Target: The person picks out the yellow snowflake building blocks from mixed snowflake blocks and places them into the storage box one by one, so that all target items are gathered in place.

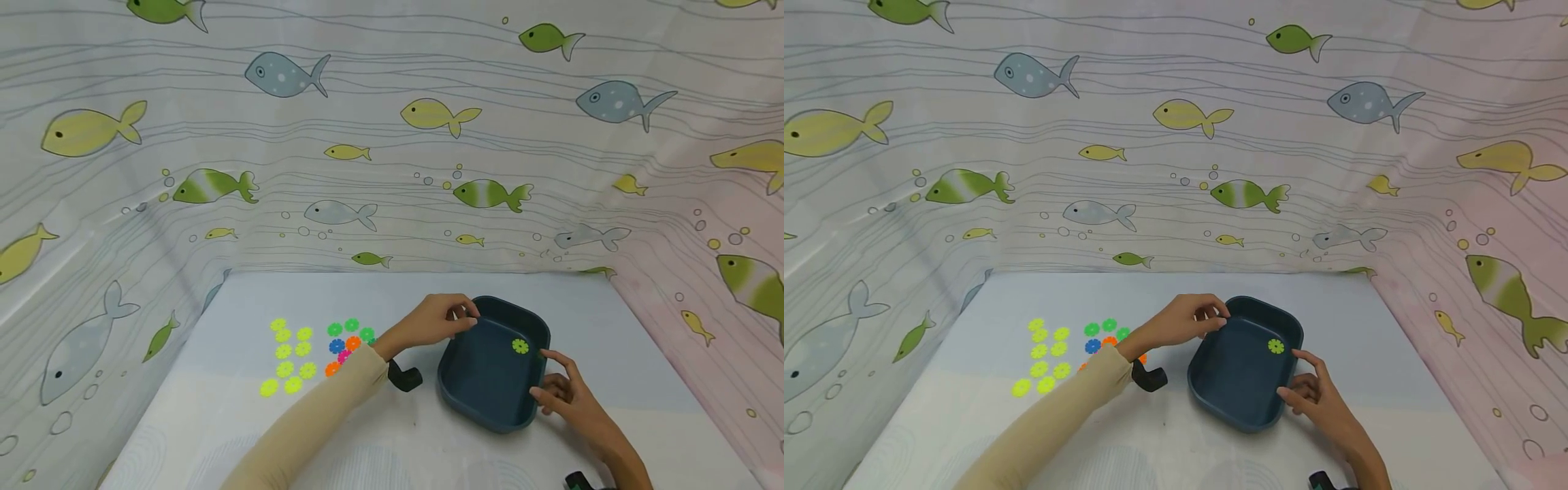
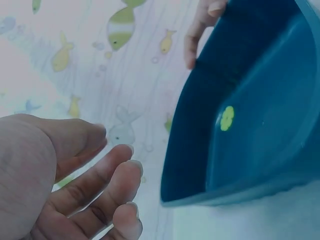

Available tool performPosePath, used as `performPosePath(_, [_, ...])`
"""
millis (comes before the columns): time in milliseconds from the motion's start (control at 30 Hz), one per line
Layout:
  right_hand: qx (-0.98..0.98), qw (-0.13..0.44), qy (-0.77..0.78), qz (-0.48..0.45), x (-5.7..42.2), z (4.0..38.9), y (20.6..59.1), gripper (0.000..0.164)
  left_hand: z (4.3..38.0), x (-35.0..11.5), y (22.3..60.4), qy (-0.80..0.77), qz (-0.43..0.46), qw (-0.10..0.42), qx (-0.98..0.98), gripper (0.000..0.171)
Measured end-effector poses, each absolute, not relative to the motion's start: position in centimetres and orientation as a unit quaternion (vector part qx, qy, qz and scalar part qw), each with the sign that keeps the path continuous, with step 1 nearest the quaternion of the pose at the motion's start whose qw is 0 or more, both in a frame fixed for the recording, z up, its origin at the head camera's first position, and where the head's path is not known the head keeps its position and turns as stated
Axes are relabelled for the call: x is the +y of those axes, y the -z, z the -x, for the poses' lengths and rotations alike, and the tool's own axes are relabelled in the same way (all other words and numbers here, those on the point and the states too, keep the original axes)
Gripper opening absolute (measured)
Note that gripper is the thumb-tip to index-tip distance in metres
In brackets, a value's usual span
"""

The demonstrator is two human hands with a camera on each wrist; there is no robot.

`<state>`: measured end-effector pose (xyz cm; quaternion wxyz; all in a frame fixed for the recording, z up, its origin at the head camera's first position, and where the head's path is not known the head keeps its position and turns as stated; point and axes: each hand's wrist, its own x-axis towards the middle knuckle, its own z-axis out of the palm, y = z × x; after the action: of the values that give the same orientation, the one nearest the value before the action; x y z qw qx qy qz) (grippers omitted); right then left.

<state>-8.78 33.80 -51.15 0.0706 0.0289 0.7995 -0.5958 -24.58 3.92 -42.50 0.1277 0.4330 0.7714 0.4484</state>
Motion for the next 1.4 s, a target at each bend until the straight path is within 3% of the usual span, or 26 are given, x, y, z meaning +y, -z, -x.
performPosePath(767, [0.797, 0.075, 0.598, -0.030, 33.7, 9.0, 51.2, 0.076, 25.3, -7.0, 43.3, -0.432, -0.349, 0.094, 0.827, 0.019])
performPosePath(1400, [0.801, 0.074, 0.593, -0.035, 33.7, 9.2, 51.4, 0.077, 24.6, -17.2, 45.3, -0.442, -0.228, 0.051, 0.866, 0.018])
